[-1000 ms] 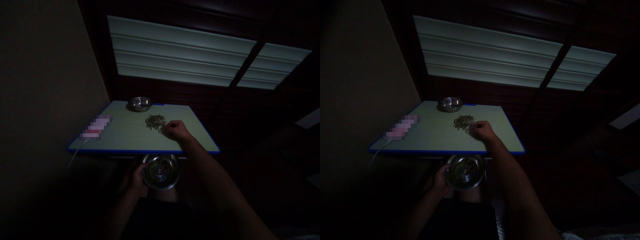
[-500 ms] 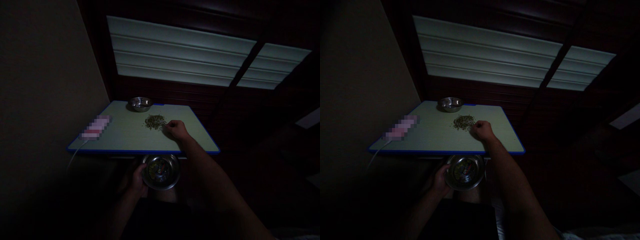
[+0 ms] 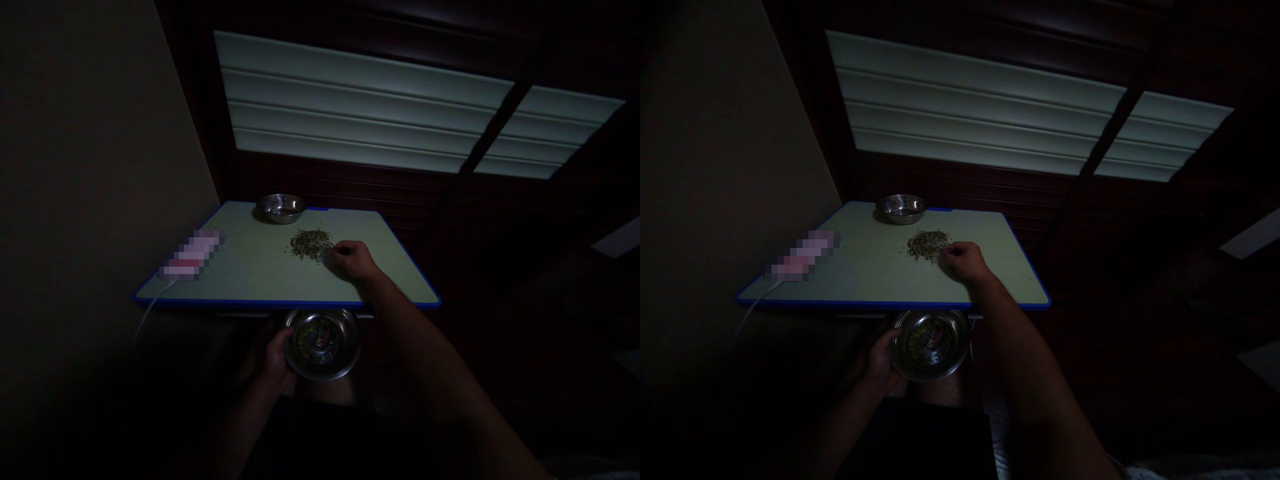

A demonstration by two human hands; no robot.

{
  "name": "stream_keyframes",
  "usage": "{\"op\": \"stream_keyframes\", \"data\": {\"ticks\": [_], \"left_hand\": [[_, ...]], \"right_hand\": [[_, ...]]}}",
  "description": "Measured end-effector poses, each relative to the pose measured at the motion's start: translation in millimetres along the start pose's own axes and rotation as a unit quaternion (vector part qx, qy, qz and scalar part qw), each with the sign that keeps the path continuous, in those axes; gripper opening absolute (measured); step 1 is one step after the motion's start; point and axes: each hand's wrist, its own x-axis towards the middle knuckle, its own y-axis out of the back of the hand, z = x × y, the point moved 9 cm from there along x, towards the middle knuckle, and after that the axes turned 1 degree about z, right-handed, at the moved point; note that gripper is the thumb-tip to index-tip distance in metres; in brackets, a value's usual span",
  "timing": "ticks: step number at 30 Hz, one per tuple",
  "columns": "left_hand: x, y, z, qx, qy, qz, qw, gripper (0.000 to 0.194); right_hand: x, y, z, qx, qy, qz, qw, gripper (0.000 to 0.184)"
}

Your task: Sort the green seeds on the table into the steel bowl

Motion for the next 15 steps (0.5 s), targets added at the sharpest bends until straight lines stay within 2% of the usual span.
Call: {"op": "stream_keyframes", "data": {"ticks": [15], "left_hand": [[0.2, 1.8, -4.4, 0.013, 0.034, 0.003, 0.999, 0.011]], "right_hand": [[-2.3, -2.8, -2.6, 0.037, -0.031, -0.008, 0.999, 0.019]]}}
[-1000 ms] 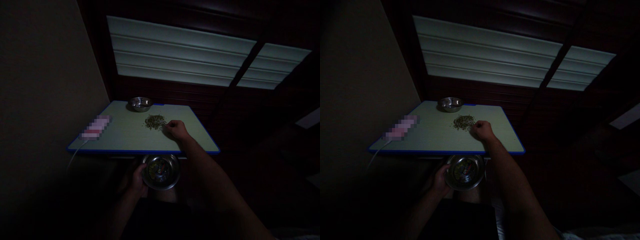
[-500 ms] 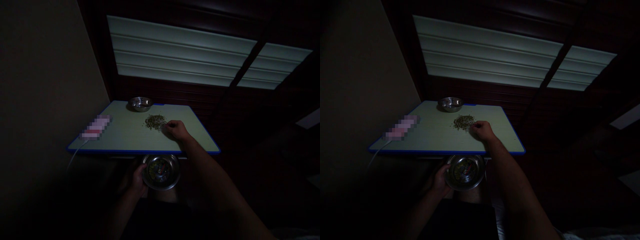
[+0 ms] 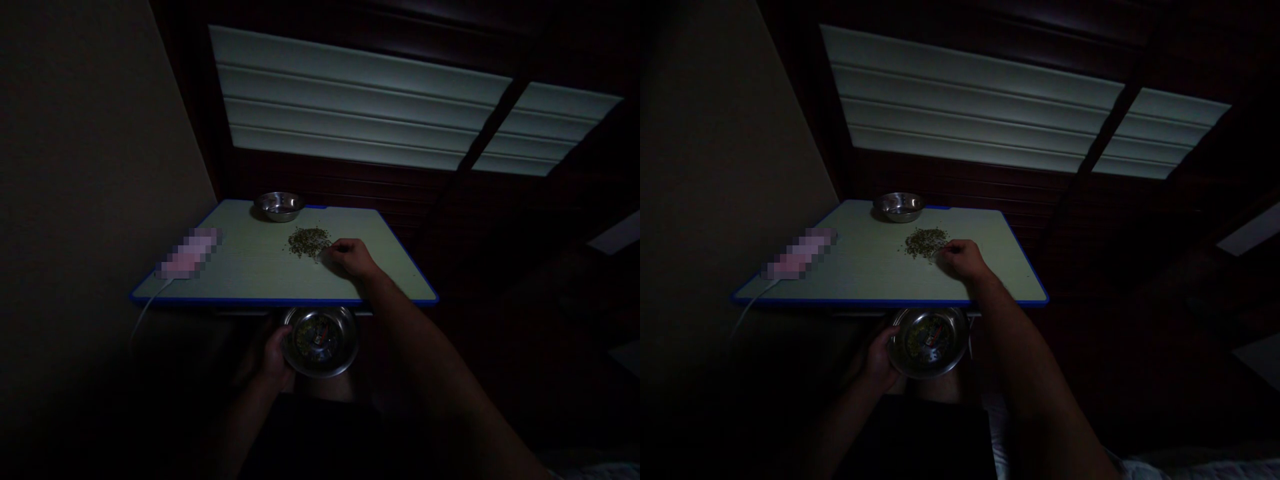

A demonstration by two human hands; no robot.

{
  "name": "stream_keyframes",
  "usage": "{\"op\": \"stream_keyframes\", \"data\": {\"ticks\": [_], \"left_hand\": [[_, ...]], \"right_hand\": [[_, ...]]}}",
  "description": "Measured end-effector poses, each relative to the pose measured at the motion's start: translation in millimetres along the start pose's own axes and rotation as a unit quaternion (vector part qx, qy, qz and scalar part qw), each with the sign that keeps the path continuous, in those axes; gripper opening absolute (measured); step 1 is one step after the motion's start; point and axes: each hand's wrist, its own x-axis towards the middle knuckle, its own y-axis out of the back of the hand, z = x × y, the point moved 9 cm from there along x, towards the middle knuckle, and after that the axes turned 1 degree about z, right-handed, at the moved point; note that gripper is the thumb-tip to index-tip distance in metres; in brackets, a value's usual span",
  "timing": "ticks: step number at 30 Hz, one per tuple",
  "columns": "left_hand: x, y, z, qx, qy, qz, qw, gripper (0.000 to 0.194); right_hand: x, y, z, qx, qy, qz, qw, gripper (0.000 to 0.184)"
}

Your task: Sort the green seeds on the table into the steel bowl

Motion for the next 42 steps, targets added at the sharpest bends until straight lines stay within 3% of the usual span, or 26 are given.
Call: {"op": "stream_keyframes", "data": {"ticks": [6, 30, 36, 42], "left_hand": [[8.4, 6.4, 1.0, 0.011, -0.019, -0.009, 1.0, 0.011], [3.8, 0.8, 7.5, 0.02, -0.046, -0.01, 0.999, 0.011], [3.4, 0.7, 6.3, 0.022, -0.031, -0.004, 0.999, 0.013], [3.1, -0.7, 8.2, 0.004, -0.039, -0.01, 0.999, 0.013]], "right_hand": [[-0.7, -0.4, 0.5, -0.006, -0.018, -0.01, 1.0, 0.016], [-1.6, -11.7, 5.4, 0.023, -0.025, -0.056, 0.998, 0.021], [-4.9, -17.3, -0.7, 0.008, -0.036, -0.104, 0.994, 0.024], [-21.3, -31.4, -12.2, 0.001, -0.053, -0.216, 0.975, 0.029]]}}
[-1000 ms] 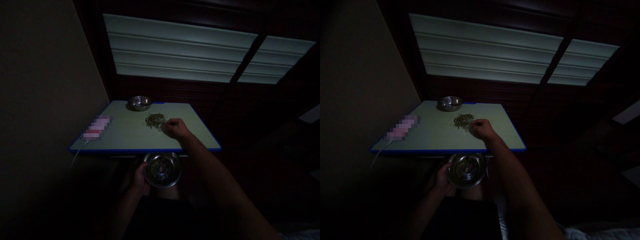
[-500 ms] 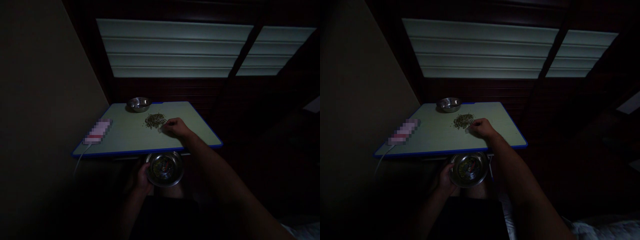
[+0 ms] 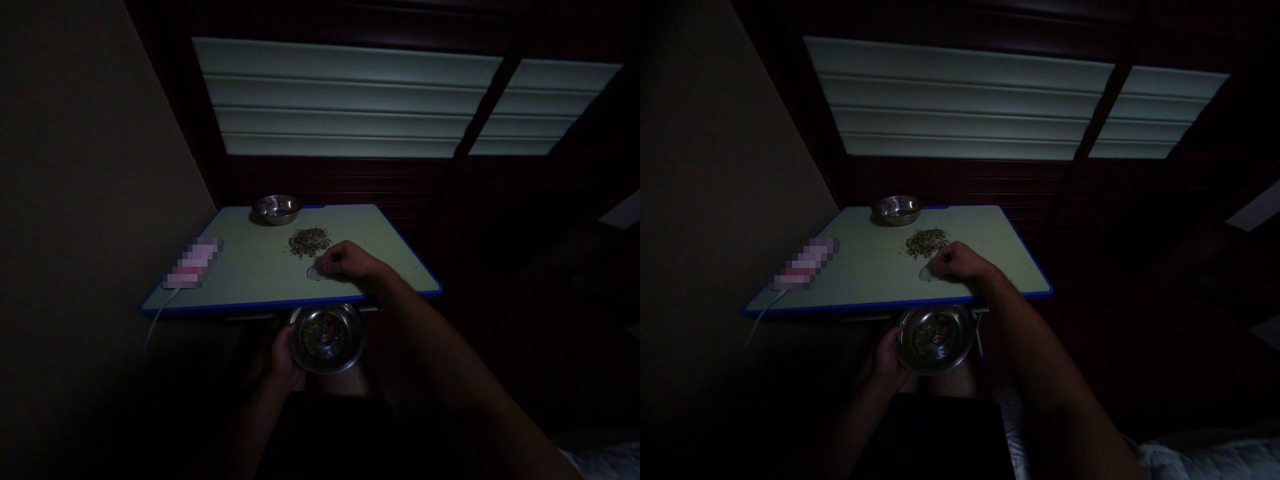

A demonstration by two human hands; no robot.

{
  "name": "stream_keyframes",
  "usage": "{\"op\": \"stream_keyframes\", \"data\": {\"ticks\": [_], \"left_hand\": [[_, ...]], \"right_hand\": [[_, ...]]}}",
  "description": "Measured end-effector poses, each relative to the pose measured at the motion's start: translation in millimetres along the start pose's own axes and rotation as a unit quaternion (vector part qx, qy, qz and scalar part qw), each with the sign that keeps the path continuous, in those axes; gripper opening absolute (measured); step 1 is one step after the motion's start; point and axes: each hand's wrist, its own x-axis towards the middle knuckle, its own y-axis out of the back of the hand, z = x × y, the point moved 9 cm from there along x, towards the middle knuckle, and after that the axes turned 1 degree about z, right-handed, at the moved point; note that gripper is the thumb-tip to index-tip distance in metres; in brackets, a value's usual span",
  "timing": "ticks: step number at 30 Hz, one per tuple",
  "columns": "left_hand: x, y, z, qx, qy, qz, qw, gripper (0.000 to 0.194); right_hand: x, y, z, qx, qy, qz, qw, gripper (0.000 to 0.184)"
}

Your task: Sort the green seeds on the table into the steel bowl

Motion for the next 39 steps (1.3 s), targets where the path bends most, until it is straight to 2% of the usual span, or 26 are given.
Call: {"op": "stream_keyframes", "data": {"ticks": [6, 14, 20, 22, 25, 28, 30, 39], "left_hand": [[-0.2, -0.9, -1.4, -0.011, 0.001, -0.003, 1.0, 0.014], [-3.7, -4.1, 0.0, 0.003, 0.003, -0.004, 1.0, 0.012], [-1.8, -1.7, -3.1, -0.003, 0.014, -0.007, 1.0, 0.014], [-1.8, -2.6, -2.8, -0.007, 0.01, -0.007, 1.0, 0.014], [-2.4, -3.5, -2.6, -0.008, 0.005, 0.0, 1.0, 0.013], [-1.6, -2.6, -3.9, -0.007, 0.006, 0.003, 1.0, 0.013], [0.1, -0.8, -4.0, -0.009, 0.001, 0.004, 1.0, 0.012], [0.4, -0.1, -6.8, -0.007, 0.016, -0.006, 1.0, 0.012]], "right_hand": [[-15.0, -12.4, -5.4, -0.014, 0.007, -0.055, 0.998, 0.029], [-33.9, -12.1, -11.3, -0.074, 0.004, -0.053, 0.996, 0.018], [-46.3, -13.2, -12.3, -0.084, -0.014, -0.054, 0.995, 0.018], [-46.6, -11.7, -8.4, -0.072, -0.027, -0.031, 0.997, 0.016], [-42.8, -2.6, 2.1, -0.062, -0.064, 0.052, 0.995, 0.013], [-37.6, 9.9, 9.0, -0.111, -0.101, 0.16, 0.976, 0.013], [-33.3, 14.1, 8.1, -0.158, -0.113, 0.207, 0.959, 0.012], [-22.9, 21.4, 0.1, -0.288, -0.128, 0.248, 0.916, 0.021]]}}
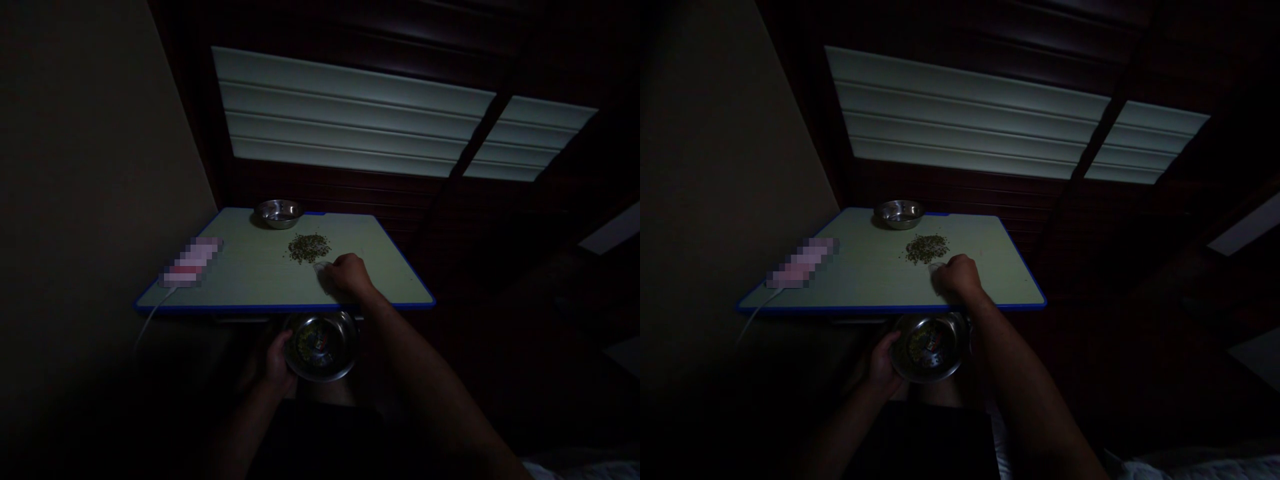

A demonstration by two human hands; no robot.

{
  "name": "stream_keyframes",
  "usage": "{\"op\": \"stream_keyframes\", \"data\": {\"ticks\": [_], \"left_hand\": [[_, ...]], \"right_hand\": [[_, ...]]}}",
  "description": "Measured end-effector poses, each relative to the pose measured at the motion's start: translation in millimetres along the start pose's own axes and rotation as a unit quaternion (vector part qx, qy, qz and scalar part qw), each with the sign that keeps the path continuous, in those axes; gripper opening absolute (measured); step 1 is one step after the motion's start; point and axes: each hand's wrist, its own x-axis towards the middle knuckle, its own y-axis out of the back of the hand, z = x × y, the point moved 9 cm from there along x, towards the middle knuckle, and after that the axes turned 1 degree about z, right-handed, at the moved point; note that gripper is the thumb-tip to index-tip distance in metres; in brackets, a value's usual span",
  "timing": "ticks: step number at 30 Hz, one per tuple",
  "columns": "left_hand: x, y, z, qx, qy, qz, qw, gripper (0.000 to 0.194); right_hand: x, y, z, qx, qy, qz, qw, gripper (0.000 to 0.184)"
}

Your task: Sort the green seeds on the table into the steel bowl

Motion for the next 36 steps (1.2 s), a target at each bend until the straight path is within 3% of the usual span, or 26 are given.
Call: {"op": "stream_keyframes", "data": {"ticks": [20, 36], "left_hand": [[-1.7, 1.2, -0.6, -0.009, -0.004, 0.011, 1.0, 0.01], [-6.6, 1.8, -0.1, 0.0, 0.018, 0.041, 0.999, 0.014]], "right_hand": [[22.2, 17.6, 29.5, -0.075, -0.057, 0.031, 0.995, 0.029], [43.7, 53.0, 73.8, -0.158, -0.112, 0.064, 0.979, 0.036]]}}
